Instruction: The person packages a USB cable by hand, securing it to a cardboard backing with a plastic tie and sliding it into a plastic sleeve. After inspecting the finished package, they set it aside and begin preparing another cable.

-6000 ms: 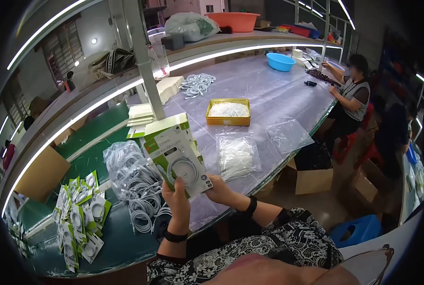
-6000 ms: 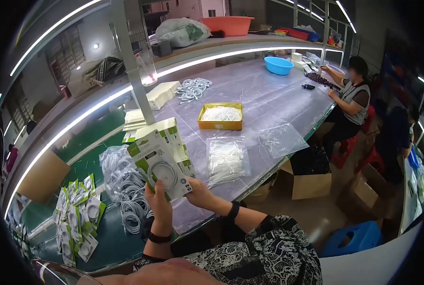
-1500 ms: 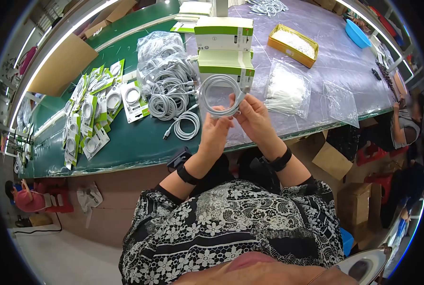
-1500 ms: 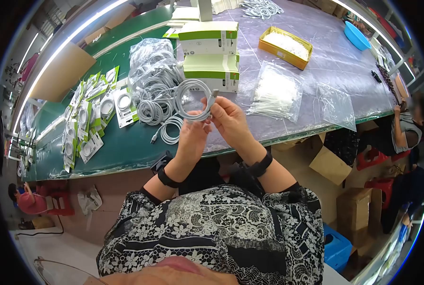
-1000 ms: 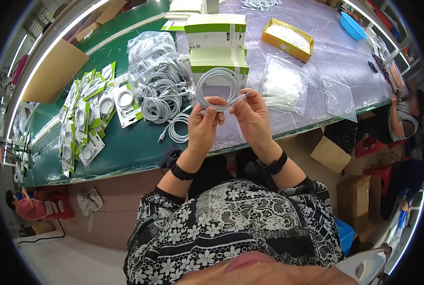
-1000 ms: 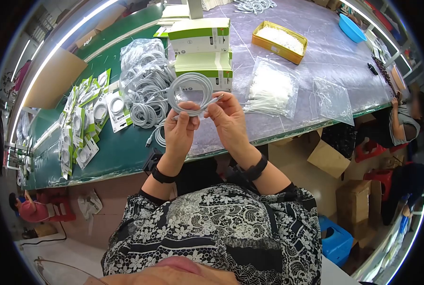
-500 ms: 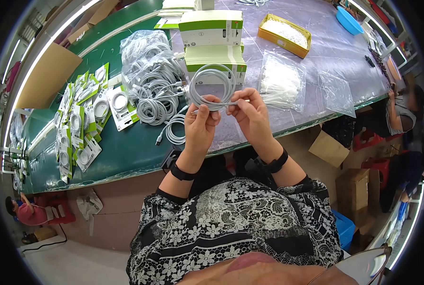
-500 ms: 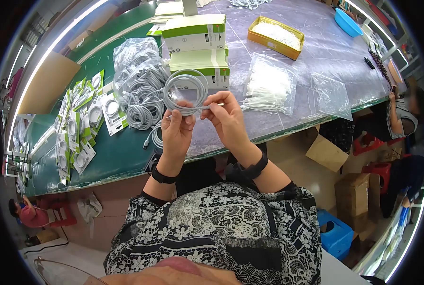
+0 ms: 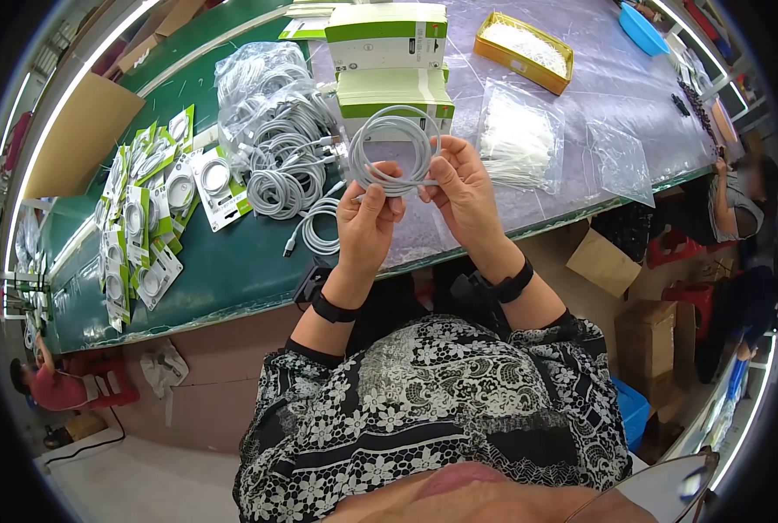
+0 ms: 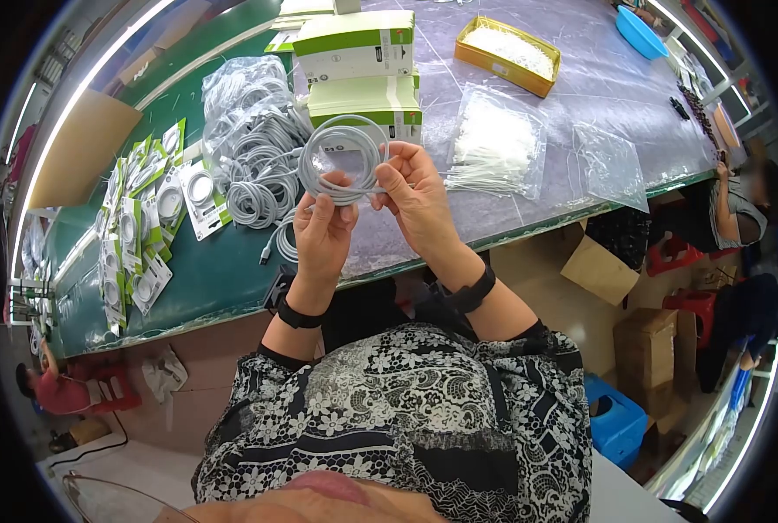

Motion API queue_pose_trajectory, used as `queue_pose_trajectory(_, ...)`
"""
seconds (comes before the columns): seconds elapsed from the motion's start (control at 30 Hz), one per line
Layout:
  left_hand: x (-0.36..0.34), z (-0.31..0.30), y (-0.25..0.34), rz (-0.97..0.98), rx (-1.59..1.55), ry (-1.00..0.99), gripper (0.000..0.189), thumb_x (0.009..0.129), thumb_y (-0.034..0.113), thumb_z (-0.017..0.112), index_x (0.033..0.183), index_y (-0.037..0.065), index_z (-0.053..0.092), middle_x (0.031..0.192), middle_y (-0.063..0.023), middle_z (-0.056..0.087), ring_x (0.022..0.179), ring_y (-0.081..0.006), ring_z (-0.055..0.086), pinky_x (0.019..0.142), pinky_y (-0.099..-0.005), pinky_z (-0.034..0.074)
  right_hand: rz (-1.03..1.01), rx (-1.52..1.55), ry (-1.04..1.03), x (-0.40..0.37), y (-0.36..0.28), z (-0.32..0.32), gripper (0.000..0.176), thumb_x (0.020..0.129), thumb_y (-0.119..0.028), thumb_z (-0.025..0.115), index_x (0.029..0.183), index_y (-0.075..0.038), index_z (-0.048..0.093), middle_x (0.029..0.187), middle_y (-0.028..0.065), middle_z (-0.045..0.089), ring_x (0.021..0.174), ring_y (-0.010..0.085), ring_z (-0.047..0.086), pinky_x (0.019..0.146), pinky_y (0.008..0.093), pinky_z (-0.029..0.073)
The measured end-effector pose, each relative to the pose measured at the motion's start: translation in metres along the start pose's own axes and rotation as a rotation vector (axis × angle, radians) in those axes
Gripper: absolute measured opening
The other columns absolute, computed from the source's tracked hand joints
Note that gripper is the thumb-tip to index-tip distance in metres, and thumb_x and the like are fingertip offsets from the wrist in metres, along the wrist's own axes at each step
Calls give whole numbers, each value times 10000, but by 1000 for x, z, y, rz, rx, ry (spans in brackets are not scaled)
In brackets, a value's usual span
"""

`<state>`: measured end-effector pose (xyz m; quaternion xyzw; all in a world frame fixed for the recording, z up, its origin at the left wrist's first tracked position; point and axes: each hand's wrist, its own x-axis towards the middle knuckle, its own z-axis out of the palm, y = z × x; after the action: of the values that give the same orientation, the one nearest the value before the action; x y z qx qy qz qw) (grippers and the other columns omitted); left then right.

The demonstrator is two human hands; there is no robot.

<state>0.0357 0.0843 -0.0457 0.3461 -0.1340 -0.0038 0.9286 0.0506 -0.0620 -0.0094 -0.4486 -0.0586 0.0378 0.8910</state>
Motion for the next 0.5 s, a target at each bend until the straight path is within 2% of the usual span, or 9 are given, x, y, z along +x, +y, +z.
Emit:
queue_pose_trajectory(0.1, -1, -3, 2, 31, 3, -16, 327, 967, 207, 525, 1189, -33, 521, 1013, -81, 594, 712, -87, 529, 612, -222, 408, -26, -42, -1, -1, -4, 1, 289, 931, -176, 591, 1170, -51, 488, 794, -8, 511, 646, 71, 501, 589, 223, 450)
queue_pose_trajectory(0.2, -2, -5, 5, 34, -16, -25, 315, 967, 204, 526, 1185, -23, 526, 1028, -80, 594, 709, -89, 529, 614, -227, 409, 83, -157, -140, 1, -15, -10, 338, 936, -143, 580, 1234, -40, 455, 784, -12, 489, 630, 52, 449, 554, 207, 402)
queue_pose_trajectory(0.37, -4, -7, 5, 28, -30, -19, 281, 968, 189, 522, 1174, -1, 536, 1049, -76, 590, 703, -94, 525, 618, -238, 414, 62, -180, -151, 2, -26, -13, 322, 938, -103, 565, 1233, -47, 451, 761, -22, 482, 611, 41, 421, 528, 202, 369)
queue_pose_trajectory(0.47, -4, -7, 5, 59, 39, -43, 266, 969, 181, 519, 1161, -2, 544, 1060, -79, 583, 701, -97, 522, 616, -241, 415, -190, -465, -53, -1, -22, -12, 281, 928, -100, 578, 1193, -54, 496, 726, -36, 469, 597, 38, 414, 517, 205, 364)
queue_pose_trajectory(0.5, -4, -6, 5, 75, 74, -56, 259, 969, 177, 517, 1154, -2, 548, 1065, -81, 579, 700, -98, 521, 615, -242, 416, -190, -465, -53, -2, -22, -12, 281, 928, -100, 578, 1193, -54, 496, 726, -36, 469, 597, 38, 414, 517, 205, 364)
